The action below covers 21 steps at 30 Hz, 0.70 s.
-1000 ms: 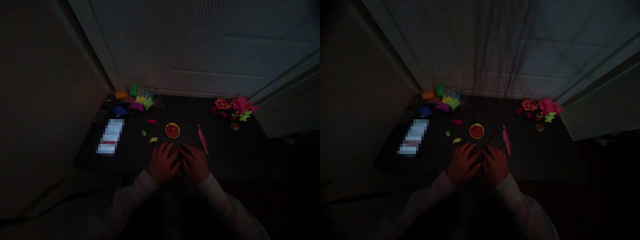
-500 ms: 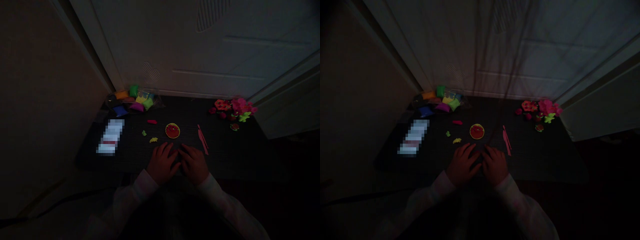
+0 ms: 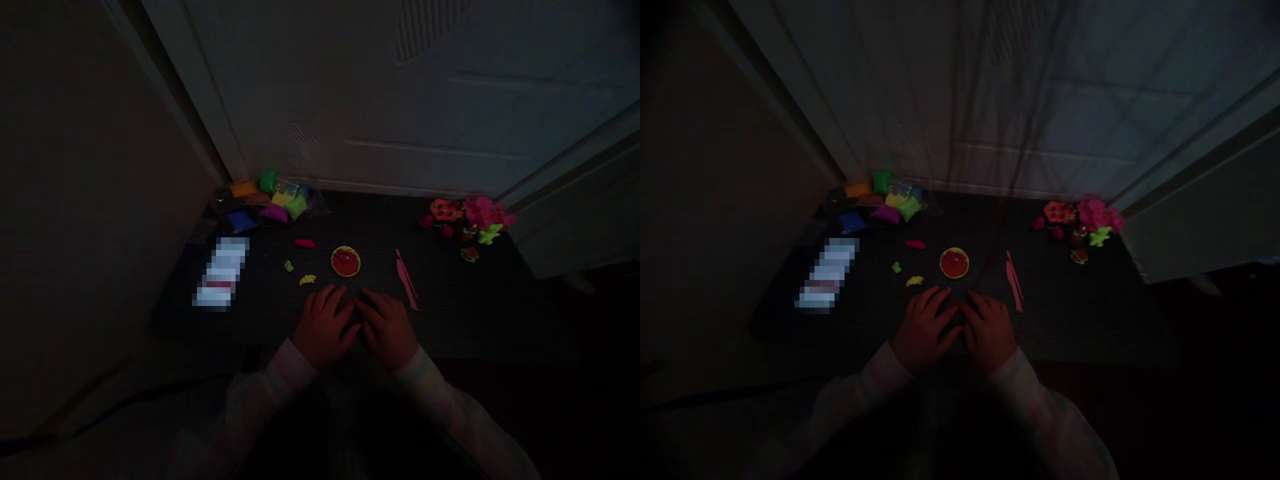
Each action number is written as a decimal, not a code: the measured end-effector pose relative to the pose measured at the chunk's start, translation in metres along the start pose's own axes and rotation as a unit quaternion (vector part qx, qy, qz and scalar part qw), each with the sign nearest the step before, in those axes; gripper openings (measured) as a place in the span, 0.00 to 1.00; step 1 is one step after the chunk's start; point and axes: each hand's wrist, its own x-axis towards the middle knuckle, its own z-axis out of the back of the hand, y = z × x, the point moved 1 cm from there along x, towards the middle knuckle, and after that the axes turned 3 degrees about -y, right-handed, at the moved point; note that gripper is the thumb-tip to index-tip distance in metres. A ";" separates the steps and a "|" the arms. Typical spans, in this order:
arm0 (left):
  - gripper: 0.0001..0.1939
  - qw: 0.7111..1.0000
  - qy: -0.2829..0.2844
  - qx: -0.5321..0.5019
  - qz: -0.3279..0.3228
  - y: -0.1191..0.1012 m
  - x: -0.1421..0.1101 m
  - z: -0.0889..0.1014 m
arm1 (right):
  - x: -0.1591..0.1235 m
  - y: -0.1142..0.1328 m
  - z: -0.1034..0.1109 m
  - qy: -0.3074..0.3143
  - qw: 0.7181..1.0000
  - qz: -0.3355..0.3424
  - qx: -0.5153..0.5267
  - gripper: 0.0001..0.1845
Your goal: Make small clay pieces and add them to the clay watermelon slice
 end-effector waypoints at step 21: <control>0.18 1.000 -0.006 -0.009 0.017 0.002 -0.003 0.000 | 0.002 0.000 0.000 -0.001 1.000 -0.003 -0.002 0.15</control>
